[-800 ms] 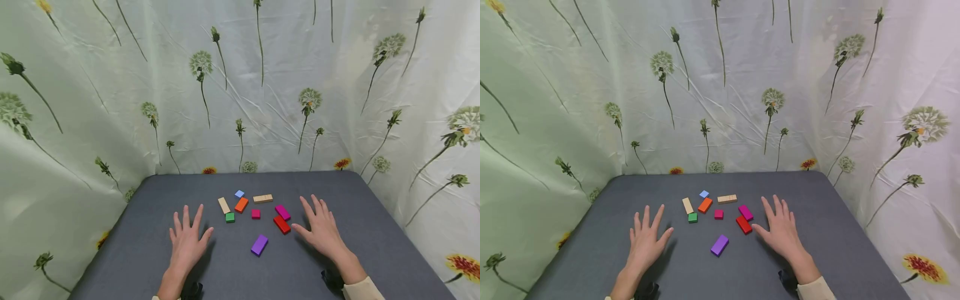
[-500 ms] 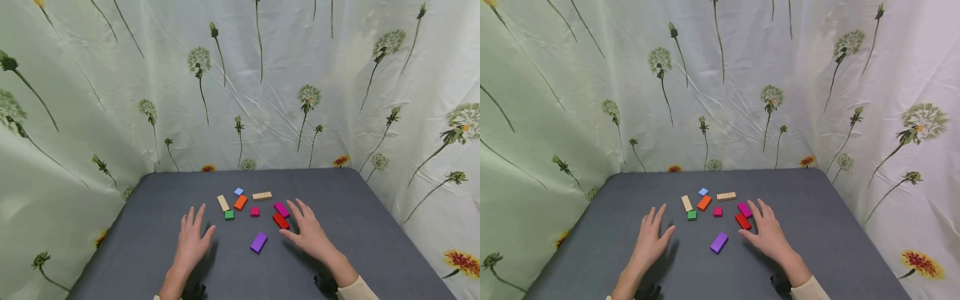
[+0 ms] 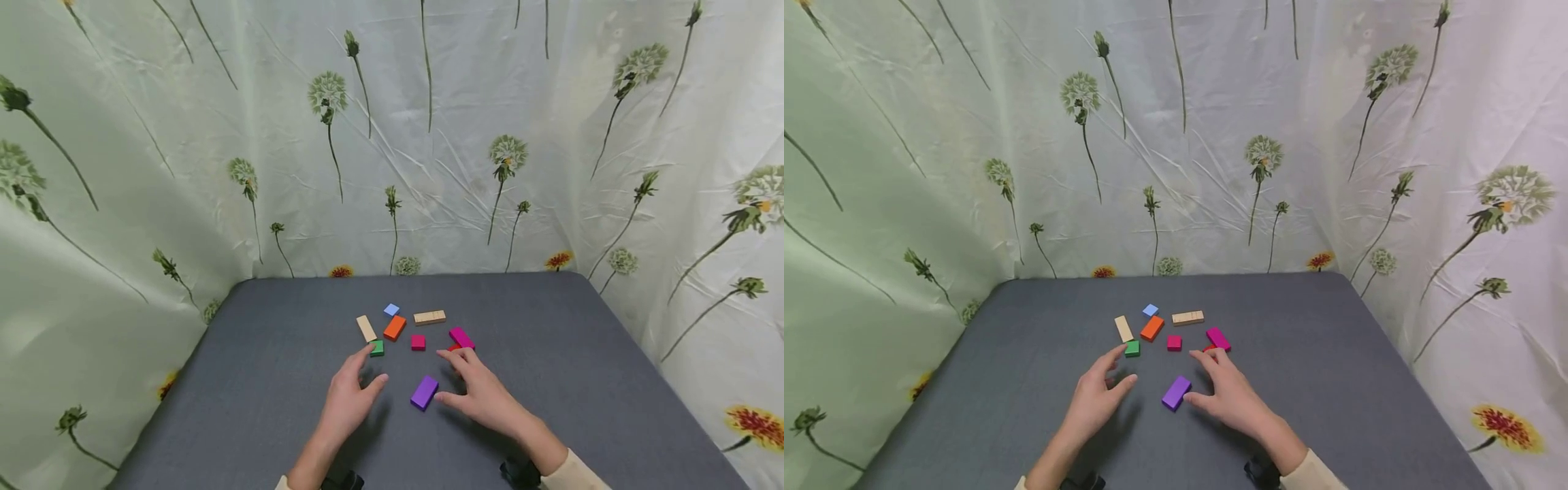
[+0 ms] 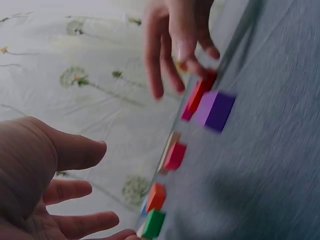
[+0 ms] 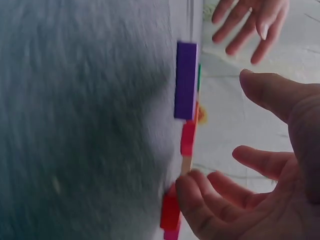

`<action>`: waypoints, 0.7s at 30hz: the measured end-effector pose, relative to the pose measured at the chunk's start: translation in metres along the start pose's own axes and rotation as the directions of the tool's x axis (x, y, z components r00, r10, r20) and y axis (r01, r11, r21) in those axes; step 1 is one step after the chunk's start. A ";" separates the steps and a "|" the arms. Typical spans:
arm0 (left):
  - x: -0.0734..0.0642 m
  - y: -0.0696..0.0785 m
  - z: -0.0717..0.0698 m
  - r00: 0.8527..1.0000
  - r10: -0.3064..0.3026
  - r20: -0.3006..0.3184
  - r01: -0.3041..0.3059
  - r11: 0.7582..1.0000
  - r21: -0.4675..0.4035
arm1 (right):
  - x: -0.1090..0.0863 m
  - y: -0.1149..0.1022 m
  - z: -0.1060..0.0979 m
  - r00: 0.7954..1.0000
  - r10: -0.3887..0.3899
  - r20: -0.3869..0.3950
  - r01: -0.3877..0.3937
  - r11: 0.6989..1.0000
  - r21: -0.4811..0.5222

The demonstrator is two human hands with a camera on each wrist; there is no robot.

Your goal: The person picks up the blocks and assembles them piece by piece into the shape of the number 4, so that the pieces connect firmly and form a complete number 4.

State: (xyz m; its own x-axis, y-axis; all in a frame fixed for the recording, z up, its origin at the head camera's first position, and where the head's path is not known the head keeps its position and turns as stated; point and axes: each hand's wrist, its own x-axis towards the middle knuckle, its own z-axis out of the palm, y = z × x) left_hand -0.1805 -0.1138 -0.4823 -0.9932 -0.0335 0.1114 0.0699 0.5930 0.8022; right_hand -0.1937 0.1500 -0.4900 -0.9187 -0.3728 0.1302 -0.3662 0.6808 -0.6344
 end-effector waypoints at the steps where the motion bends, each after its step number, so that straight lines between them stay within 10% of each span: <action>1: -0.001 0.001 0.002 1.000 0.003 0.021 -0.003 1.000 -0.017 | 0.001 -0.001 0.001 1.000 -0.003 0.022 0.002 1.000 0.019; 9: -0.005 0.004 0.022 0.985 0.033 0.169 -0.015 0.994 -0.105 | 0.006 -0.009 0.011 0.989 0.032 0.144 -0.035 0.999 0.017; 21: 0.000 -0.002 0.042 0.976 0.043 0.216 -0.021 0.994 -0.105 | 0.019 -0.020 0.020 0.978 0.163 0.130 -0.152 0.984 -0.093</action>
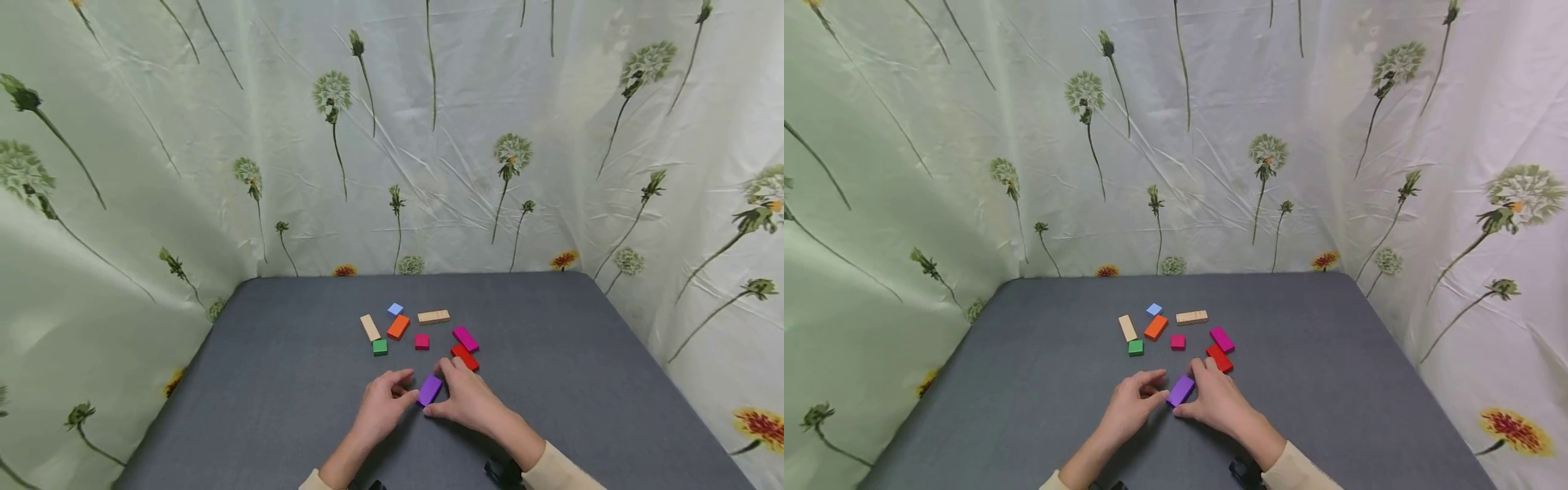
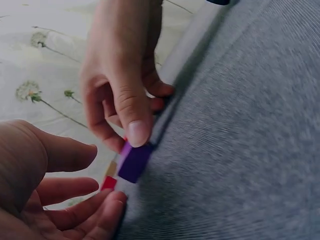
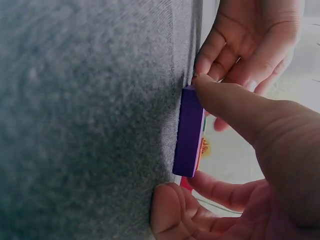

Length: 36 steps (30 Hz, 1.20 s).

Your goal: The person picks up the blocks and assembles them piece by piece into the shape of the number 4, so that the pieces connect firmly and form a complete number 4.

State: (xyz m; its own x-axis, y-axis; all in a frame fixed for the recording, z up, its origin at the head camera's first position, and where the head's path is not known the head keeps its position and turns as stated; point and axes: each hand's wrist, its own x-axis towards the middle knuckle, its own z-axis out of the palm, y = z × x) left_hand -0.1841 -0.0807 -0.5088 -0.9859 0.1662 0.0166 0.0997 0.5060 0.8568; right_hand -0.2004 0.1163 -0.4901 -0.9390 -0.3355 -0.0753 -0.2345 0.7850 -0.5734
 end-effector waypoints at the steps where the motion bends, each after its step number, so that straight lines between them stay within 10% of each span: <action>1: 0.000 0.000 0.002 1.000 0.010 0.002 -0.010 1.000 0.012 | 0.000 0.000 0.000 1.000 0.003 0.001 -0.003 1.000 -0.007; 36: 0.003 -0.009 0.012 0.999 0.036 -0.010 -0.035 0.995 0.091 | 0.008 0.008 -0.001 0.979 -0.194 0.066 0.193 0.981 0.018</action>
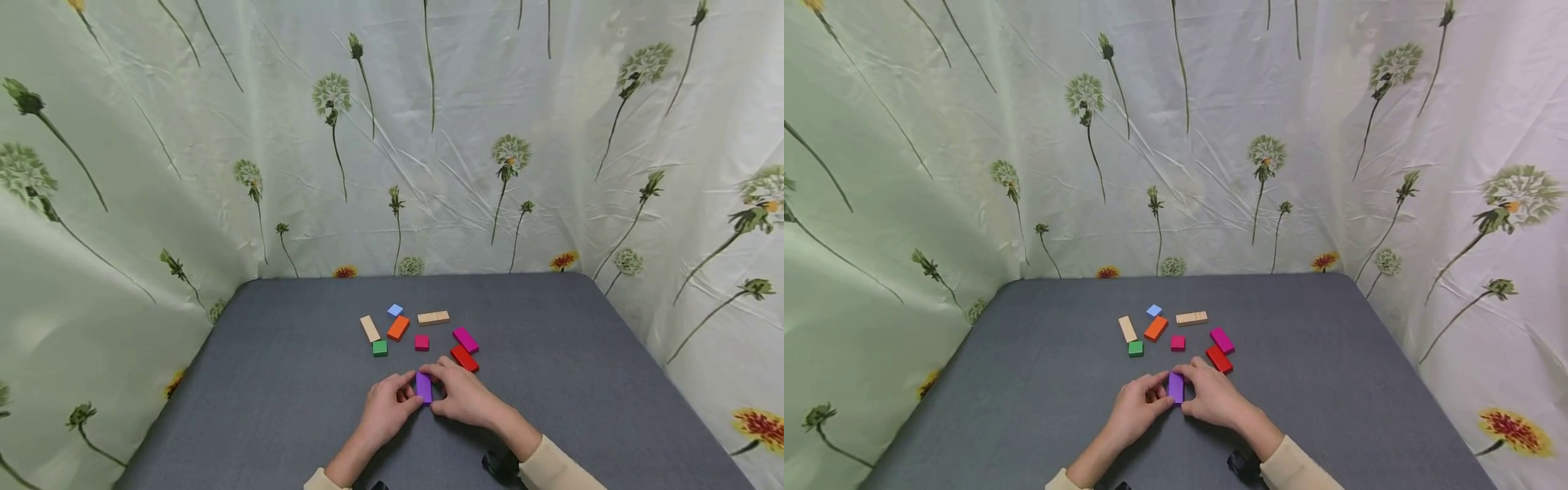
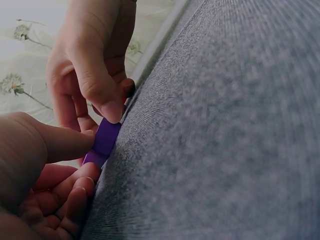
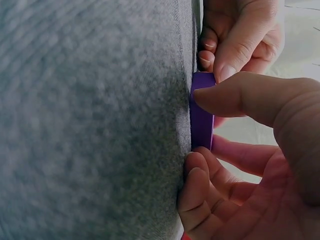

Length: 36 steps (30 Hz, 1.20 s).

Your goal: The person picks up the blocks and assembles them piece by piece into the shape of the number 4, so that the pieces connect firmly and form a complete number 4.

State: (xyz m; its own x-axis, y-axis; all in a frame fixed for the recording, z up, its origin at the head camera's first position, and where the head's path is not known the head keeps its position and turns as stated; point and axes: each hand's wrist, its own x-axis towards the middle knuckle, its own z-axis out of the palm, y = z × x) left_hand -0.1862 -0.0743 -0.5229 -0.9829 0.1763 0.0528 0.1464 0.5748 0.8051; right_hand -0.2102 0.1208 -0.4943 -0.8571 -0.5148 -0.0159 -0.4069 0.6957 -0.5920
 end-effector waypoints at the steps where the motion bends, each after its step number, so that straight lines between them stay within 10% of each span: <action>1: 0.000 0.000 0.000 1.000 -0.002 0.001 0.002 1.000 0.002 | 0.000 0.000 0.000 1.000 0.000 0.003 0.000 1.000 0.003; 24: 0.004 -0.002 -0.003 0.999 -0.005 0.052 0.003 0.999 0.034 | 0.006 0.004 -0.025 0.999 -0.009 0.050 0.008 1.000 0.009; 36: 0.012 -0.007 -0.006 0.997 -0.007 0.073 0.003 0.999 0.051 | 0.012 0.013 -0.051 0.994 0.055 -0.097 -0.059 0.998 -0.038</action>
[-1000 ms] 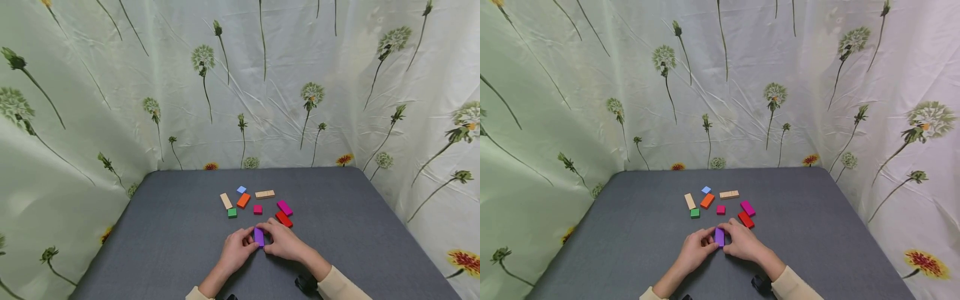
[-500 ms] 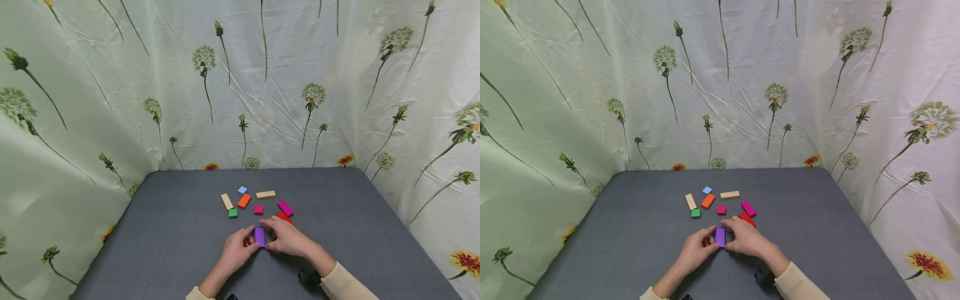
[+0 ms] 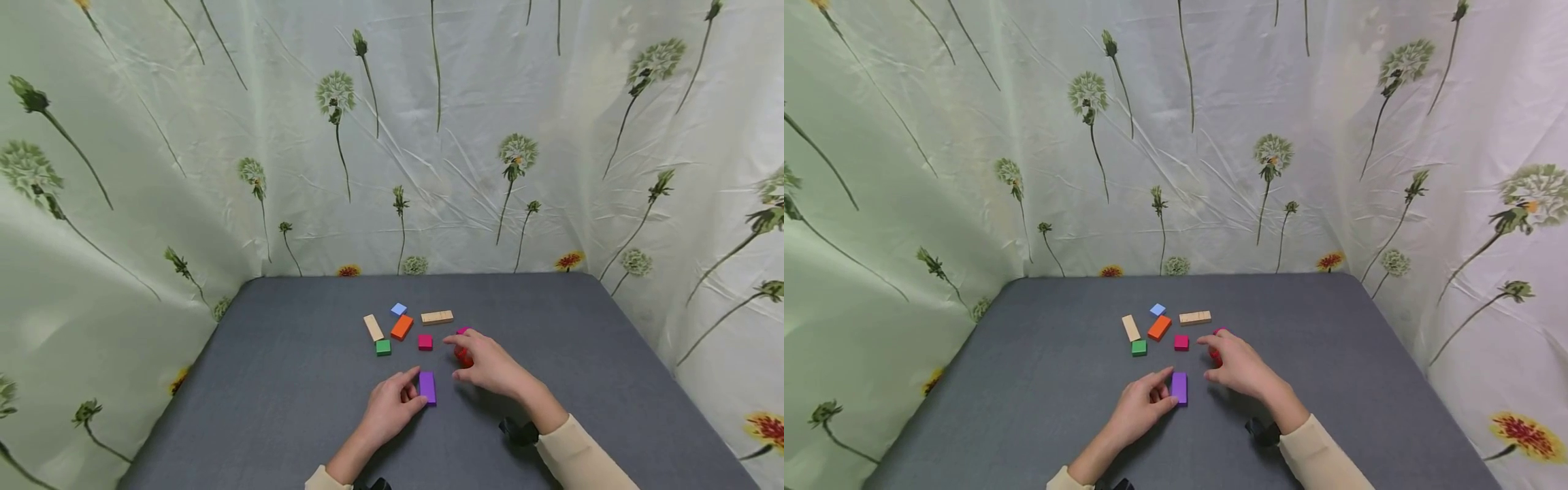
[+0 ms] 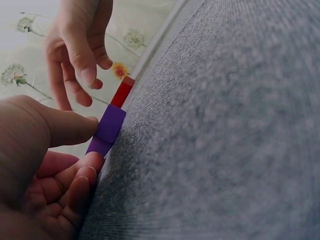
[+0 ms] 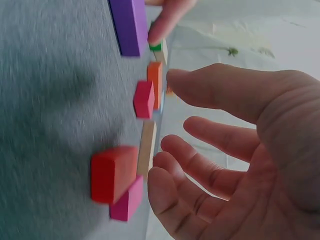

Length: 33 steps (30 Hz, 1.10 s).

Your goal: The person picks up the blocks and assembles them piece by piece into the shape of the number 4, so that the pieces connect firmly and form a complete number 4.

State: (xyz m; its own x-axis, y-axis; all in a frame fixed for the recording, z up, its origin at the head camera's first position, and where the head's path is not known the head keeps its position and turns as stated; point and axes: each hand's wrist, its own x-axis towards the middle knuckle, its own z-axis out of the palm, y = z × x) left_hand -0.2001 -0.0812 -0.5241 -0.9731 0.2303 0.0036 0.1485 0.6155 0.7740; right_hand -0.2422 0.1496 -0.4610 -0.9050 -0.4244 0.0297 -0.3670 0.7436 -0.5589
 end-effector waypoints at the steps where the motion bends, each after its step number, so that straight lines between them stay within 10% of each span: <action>1: 0.000 0.000 0.000 1.000 -0.001 0.002 0.001 1.000 0.001 | 0.000 0.002 -0.002 1.000 0.010 -0.006 -0.010 1.000 -0.008; 33: -0.003 -0.003 -0.001 0.998 0.049 0.036 -0.051 0.997 0.061 | 0.006 0.037 0.007 0.987 0.148 0.066 -0.149 0.989 -0.003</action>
State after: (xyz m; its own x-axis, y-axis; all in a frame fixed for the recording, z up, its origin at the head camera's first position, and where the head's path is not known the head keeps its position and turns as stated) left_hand -0.1976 -0.0842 -0.5254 -0.9578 0.2869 0.0191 0.2087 0.6479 0.7326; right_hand -0.2598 0.1709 -0.4876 -0.9333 -0.3424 -0.1083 -0.2291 0.7999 -0.5547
